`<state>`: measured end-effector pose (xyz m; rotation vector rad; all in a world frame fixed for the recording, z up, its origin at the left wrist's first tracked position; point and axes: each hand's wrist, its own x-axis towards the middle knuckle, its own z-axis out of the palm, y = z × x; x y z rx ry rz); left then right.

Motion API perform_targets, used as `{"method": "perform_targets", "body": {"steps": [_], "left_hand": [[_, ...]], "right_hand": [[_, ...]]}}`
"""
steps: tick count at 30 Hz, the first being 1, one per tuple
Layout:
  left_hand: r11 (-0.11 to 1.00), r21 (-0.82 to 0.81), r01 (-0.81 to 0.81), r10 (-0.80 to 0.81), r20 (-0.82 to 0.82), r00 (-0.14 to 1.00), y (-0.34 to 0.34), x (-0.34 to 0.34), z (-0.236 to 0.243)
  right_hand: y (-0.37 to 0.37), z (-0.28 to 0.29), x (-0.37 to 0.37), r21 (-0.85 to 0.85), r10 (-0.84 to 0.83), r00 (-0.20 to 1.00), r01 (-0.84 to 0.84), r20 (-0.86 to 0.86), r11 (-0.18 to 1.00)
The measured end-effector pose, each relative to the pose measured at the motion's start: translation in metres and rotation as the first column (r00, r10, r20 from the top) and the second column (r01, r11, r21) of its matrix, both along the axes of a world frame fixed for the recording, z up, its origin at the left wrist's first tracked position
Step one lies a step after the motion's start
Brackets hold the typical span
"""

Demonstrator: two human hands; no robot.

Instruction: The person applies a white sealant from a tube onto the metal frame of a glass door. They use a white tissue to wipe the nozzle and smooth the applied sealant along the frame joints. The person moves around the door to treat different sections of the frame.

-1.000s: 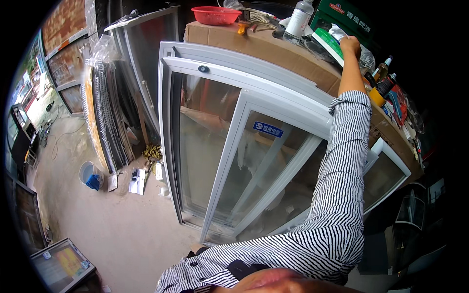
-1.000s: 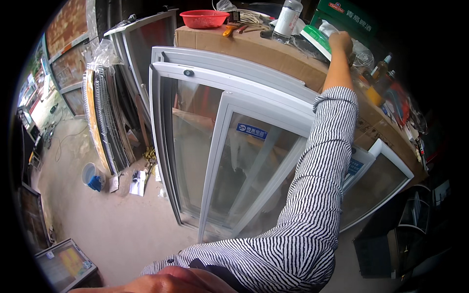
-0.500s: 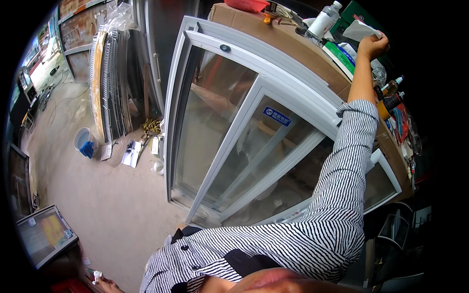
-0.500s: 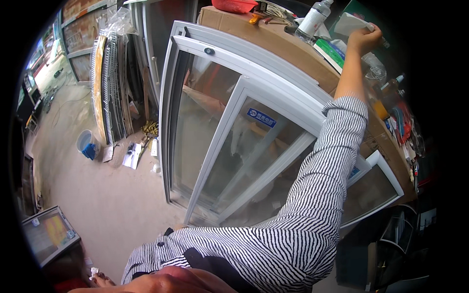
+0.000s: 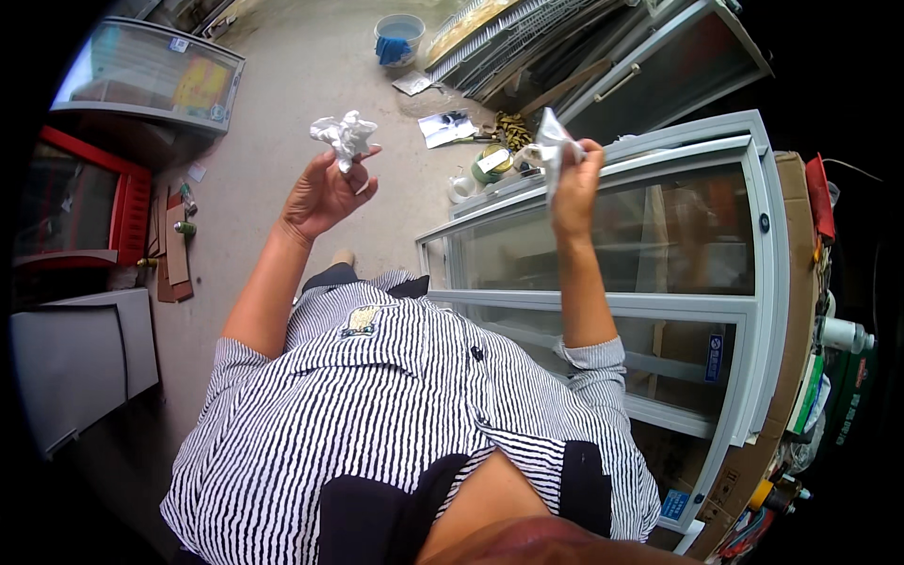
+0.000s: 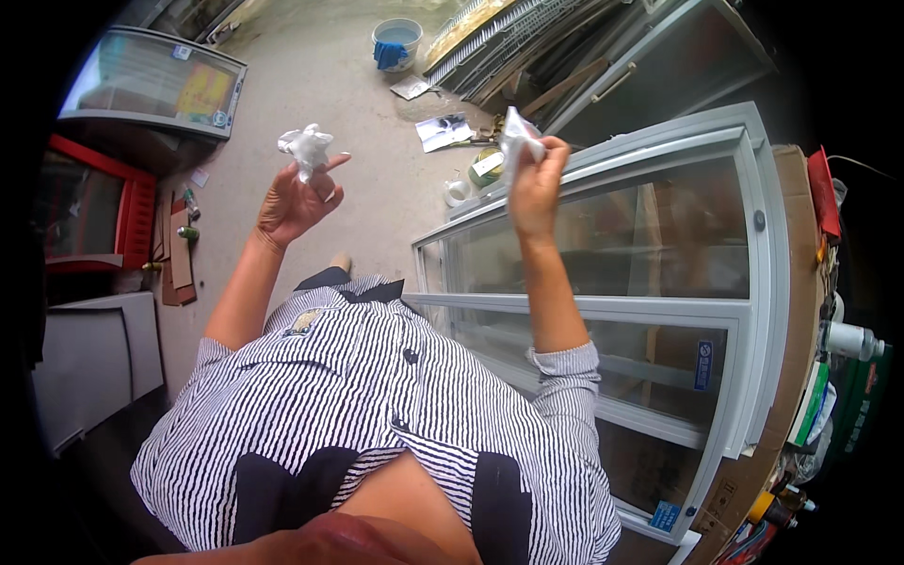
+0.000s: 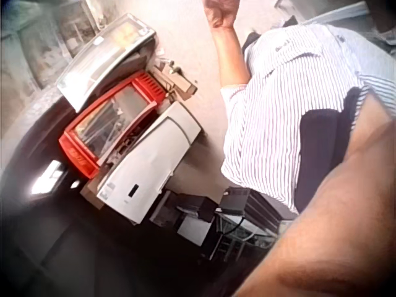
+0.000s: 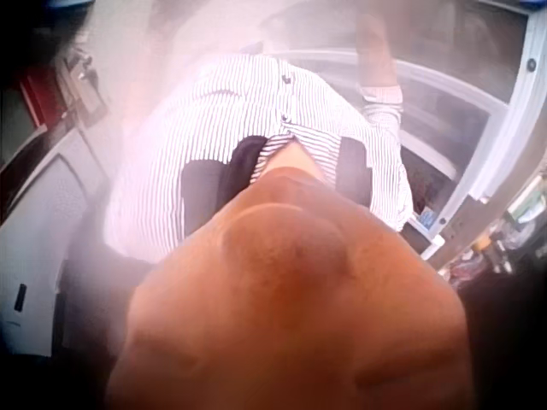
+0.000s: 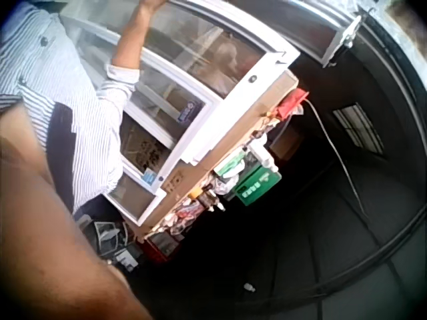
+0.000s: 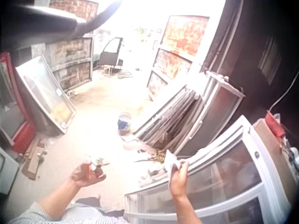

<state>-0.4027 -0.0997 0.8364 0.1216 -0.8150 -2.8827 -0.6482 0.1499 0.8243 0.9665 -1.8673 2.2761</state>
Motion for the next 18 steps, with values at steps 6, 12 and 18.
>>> {"method": "perform_targets", "body": {"steps": [6, 12, 18], "left_hand": [[0.969, 0.163, -0.185, 0.179, 0.052, 0.983, -0.027, 0.024, -0.021], [0.947, 0.271, -0.174, 0.180, 0.002, 0.984, -0.147, 0.030, -0.037], [0.923, 0.358, -0.140, 0.154, -0.012, 0.988, -0.297, -0.056, 0.006]], "right_hand": [[-0.192, -0.005, 0.105, 0.438, 0.729, 0.684, -0.662, 0.022, 0.608], [-0.329, -0.013, 0.064, 0.688, 0.958, 0.189, -0.667, -0.215, 0.286], [-0.486, 0.024, -0.022, 0.768, 0.939, 0.133, -0.545, -0.318, 0.337]]}}
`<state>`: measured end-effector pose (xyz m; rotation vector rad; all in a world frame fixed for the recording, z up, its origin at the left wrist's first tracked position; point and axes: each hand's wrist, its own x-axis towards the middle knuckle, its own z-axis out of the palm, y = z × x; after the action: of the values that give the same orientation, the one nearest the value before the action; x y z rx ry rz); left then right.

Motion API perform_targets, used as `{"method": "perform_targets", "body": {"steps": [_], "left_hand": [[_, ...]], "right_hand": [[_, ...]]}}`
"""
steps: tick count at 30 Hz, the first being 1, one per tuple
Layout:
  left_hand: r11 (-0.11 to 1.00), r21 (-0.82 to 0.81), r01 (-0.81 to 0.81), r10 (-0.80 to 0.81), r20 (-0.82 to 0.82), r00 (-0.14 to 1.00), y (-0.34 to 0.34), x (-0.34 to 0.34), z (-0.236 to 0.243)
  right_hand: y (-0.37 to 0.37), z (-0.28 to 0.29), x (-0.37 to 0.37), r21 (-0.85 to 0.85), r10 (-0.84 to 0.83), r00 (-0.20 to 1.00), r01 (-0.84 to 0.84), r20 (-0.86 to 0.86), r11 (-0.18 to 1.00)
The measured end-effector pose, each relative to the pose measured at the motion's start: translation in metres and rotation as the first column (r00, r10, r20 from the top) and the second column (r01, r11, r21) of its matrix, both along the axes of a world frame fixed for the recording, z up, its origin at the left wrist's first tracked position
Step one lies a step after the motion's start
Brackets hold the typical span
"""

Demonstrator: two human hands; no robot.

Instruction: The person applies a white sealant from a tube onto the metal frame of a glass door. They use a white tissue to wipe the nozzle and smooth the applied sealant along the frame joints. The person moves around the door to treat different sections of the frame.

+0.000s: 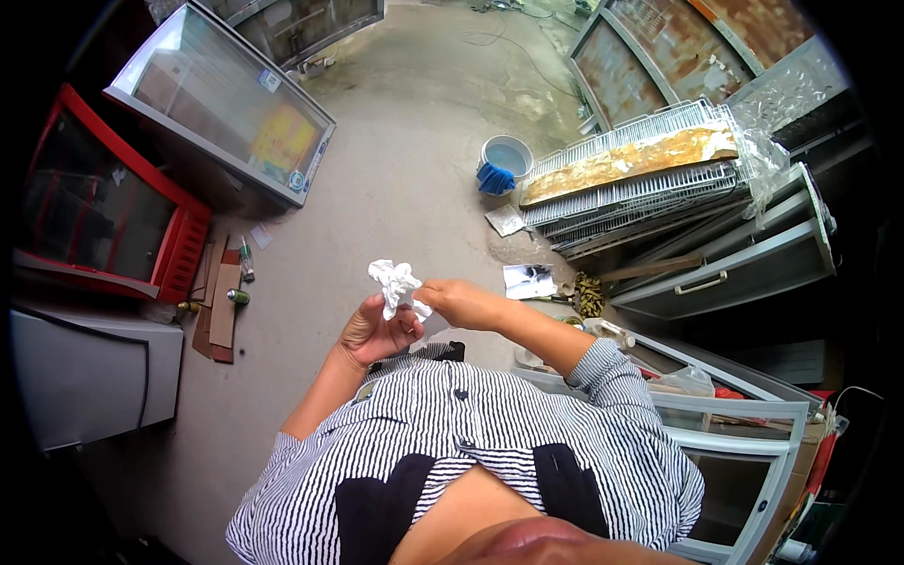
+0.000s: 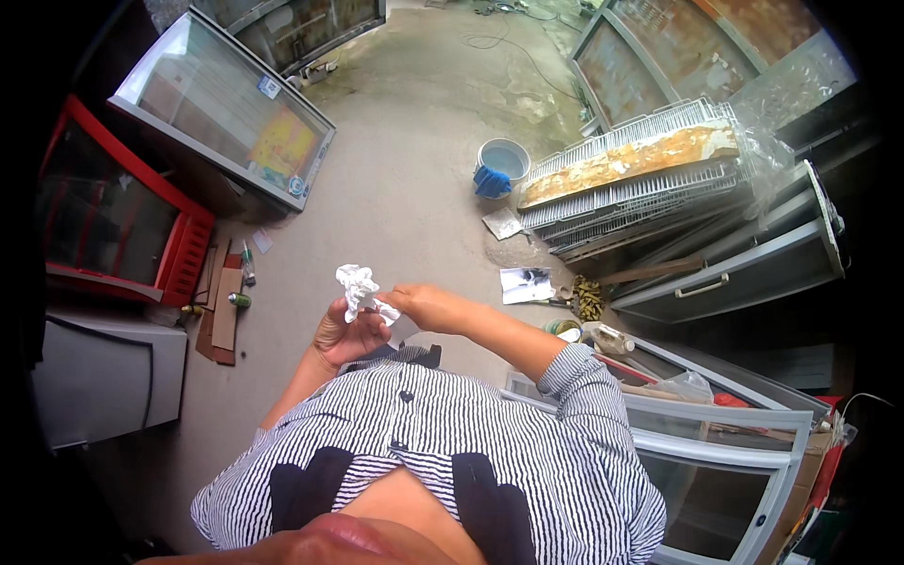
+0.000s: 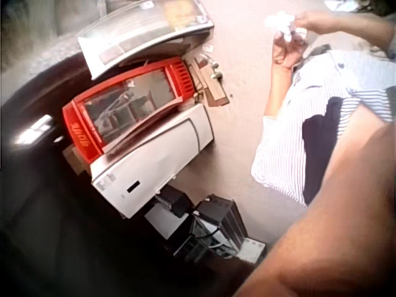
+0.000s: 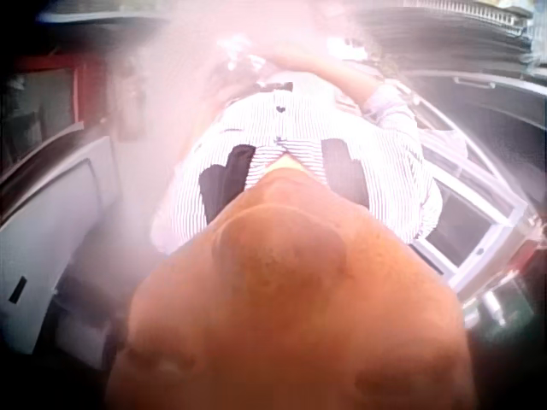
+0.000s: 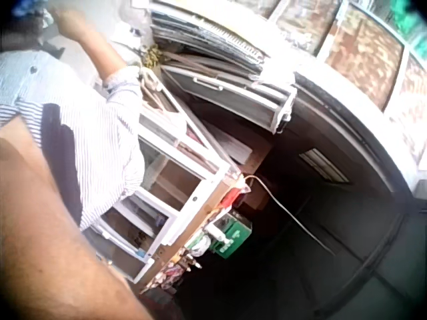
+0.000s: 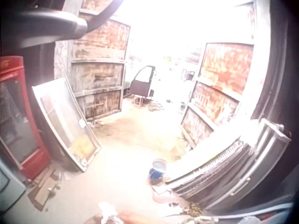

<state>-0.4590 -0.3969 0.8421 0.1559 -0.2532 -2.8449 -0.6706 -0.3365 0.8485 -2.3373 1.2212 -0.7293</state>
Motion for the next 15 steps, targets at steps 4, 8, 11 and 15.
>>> {"method": "perform_targets", "body": {"steps": [4, 8, 11, 15], "left_hand": [[0.993, 0.102, 0.065, -0.069, 0.043, 0.997, -0.089, -0.077, 0.052], [0.979, 0.140, 0.149, -0.157, 0.043, 0.987, -0.164, -0.156, 0.072], [0.960, 0.201, 0.197, -0.204, 0.014, 0.979, -0.206, -0.234, 0.079], [0.951, 0.296, 0.093, -0.118, 0.066, 0.991, -0.284, -0.304, 0.104]], "right_hand": [[-0.079, 0.040, -0.069, -0.099, -0.075, 0.996, 0.070, -0.051, 0.993], [-0.135, 0.049, -0.134, -0.170, -0.212, 0.974, 0.195, -0.084, 0.966], [-0.173, 0.050, -0.208, -0.216, -0.286, 0.950, 0.255, -0.124, 0.943], [-0.253, 0.076, -0.277, -0.348, -0.307, 0.943, 0.247, -0.127, 0.904]]}}
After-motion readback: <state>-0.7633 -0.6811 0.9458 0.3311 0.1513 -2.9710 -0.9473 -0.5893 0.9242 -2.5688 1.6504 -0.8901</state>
